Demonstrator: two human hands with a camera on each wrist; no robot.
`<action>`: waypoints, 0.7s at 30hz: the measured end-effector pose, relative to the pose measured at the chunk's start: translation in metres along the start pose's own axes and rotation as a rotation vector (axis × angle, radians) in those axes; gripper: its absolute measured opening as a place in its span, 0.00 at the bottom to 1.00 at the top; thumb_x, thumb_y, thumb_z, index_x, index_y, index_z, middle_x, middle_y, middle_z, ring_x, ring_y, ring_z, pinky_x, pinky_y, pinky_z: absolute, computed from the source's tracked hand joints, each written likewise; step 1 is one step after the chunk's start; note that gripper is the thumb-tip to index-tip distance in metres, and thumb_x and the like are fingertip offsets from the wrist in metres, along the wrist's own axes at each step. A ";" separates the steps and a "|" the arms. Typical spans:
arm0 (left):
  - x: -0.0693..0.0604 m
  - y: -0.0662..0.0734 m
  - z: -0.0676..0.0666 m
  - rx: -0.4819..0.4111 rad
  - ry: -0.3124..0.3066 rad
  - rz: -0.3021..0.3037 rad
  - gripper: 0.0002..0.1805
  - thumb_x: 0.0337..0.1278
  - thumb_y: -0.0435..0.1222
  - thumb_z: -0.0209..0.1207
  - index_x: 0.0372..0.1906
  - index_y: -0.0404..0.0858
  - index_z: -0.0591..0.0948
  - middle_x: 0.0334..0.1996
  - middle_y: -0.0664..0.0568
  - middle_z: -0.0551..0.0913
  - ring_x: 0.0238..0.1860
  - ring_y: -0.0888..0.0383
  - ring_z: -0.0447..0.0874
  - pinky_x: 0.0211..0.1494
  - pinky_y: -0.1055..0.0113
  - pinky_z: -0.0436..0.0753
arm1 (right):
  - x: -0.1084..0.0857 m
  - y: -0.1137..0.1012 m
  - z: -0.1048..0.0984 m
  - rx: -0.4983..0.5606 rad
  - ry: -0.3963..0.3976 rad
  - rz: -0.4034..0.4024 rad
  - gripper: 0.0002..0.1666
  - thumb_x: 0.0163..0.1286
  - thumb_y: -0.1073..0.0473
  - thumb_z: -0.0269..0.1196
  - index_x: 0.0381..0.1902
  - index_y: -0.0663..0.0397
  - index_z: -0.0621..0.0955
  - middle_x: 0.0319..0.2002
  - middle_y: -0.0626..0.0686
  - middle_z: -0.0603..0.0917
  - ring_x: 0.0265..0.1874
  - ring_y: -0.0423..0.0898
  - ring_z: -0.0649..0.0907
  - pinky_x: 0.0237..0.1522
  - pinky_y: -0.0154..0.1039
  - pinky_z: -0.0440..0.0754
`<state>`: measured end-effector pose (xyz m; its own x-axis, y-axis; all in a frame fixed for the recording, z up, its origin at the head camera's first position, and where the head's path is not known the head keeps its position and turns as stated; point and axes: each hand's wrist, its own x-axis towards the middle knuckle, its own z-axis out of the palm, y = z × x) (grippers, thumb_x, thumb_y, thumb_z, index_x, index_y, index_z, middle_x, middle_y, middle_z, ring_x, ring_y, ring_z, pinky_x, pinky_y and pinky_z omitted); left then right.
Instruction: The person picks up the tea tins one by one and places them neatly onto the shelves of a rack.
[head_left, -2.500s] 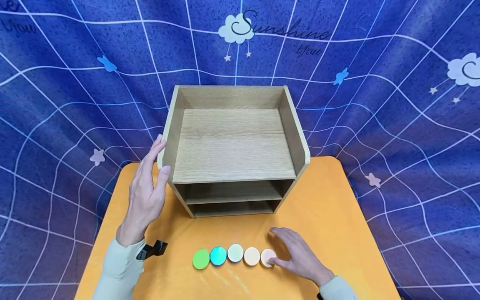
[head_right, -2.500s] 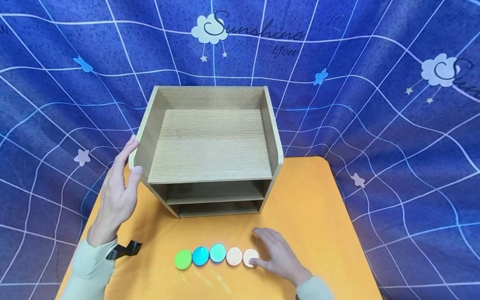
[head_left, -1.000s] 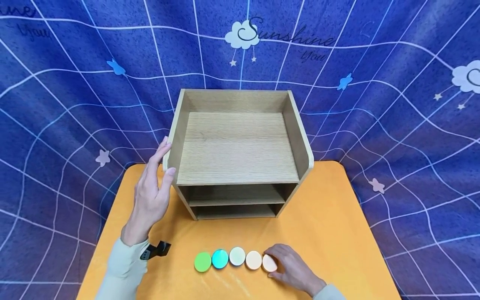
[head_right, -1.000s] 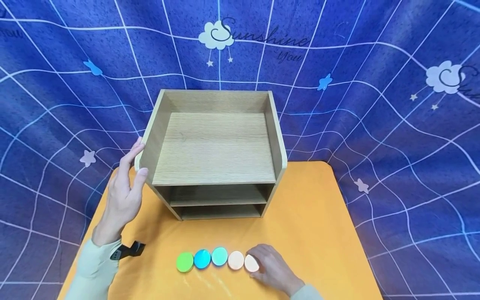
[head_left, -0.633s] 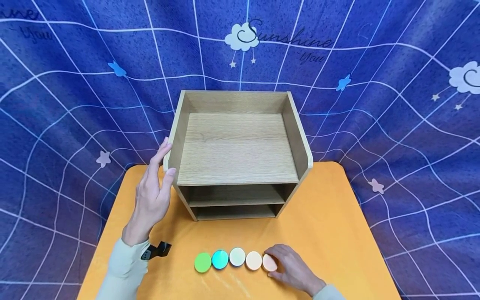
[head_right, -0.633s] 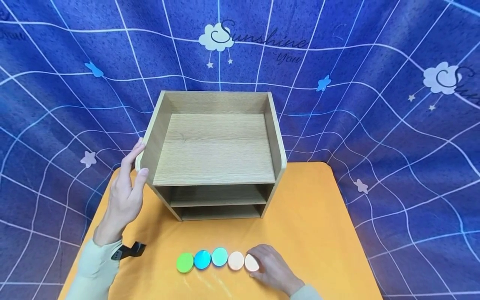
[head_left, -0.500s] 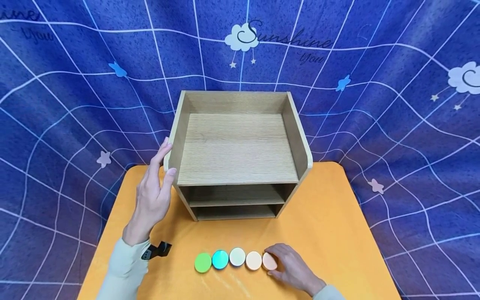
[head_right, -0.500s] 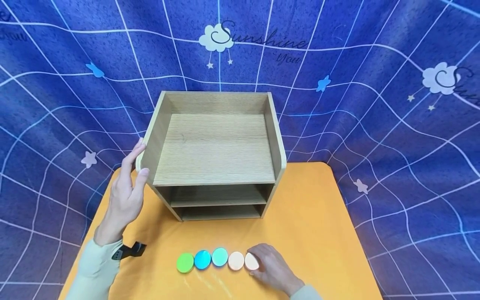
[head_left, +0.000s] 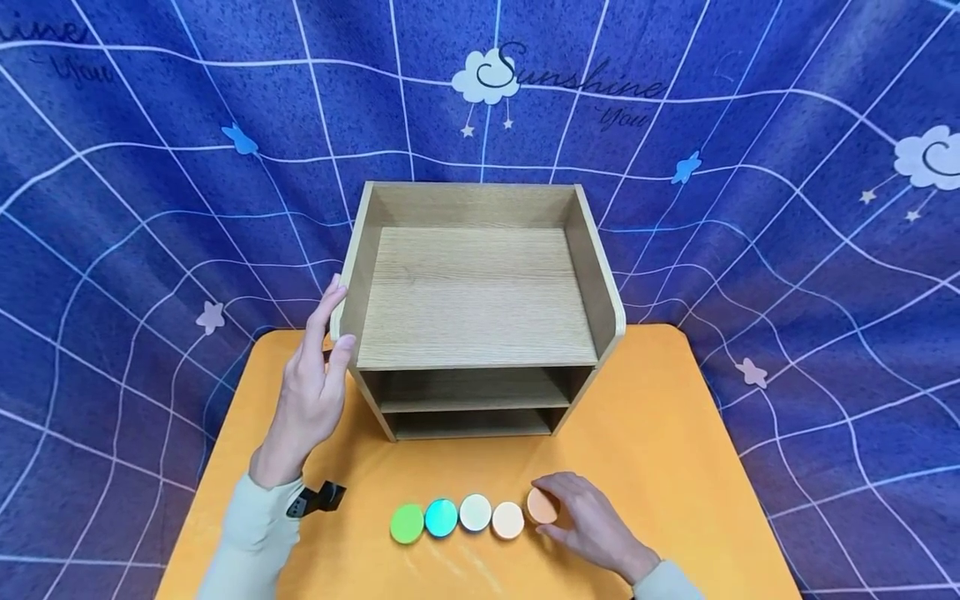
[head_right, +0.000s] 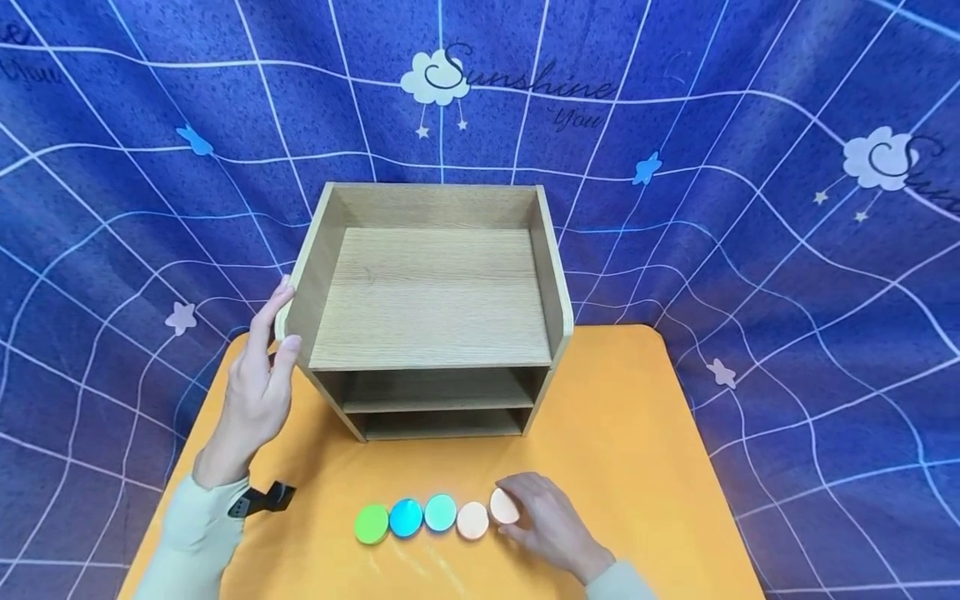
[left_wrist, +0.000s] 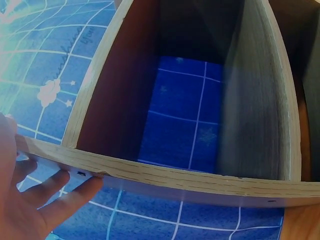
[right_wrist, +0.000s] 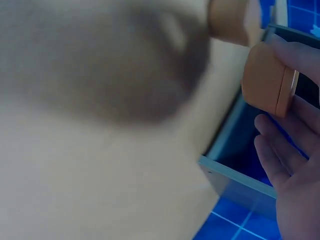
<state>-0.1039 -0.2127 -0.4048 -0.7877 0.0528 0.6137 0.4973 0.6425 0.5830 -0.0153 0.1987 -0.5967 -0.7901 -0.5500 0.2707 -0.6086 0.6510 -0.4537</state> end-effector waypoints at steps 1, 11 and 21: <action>0.000 0.000 0.000 0.003 -0.003 -0.001 0.30 0.88 0.39 0.48 0.86 0.49 0.61 0.86 0.57 0.58 0.28 0.53 0.73 0.30 0.67 0.65 | 0.002 -0.002 -0.003 -0.004 0.005 -0.003 0.37 0.53 0.53 0.86 0.61 0.53 0.85 0.57 0.46 0.88 0.57 0.46 0.86 0.56 0.50 0.86; -0.001 0.001 0.000 -0.006 -0.009 0.009 0.31 0.87 0.36 0.48 0.86 0.48 0.60 0.86 0.54 0.58 0.51 0.46 0.84 0.38 0.62 0.72 | 0.030 -0.026 -0.049 0.097 0.019 0.031 0.38 0.64 0.52 0.81 0.69 0.56 0.81 0.61 0.47 0.85 0.58 0.46 0.86 0.55 0.48 0.87; 0.005 -0.001 -0.005 0.032 0.007 0.061 0.31 0.85 0.38 0.53 0.85 0.47 0.65 0.85 0.55 0.62 0.80 0.50 0.67 0.77 0.63 0.70 | 0.065 -0.059 -0.105 0.162 0.084 -0.062 0.41 0.64 0.53 0.81 0.72 0.54 0.79 0.65 0.48 0.84 0.61 0.47 0.85 0.61 0.45 0.84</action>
<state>-0.1063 -0.2166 -0.4002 -0.7537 0.0875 0.6513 0.5325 0.6621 0.5273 -0.0383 0.1799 -0.4634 -0.7588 -0.5364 0.3694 -0.6421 0.5208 -0.5626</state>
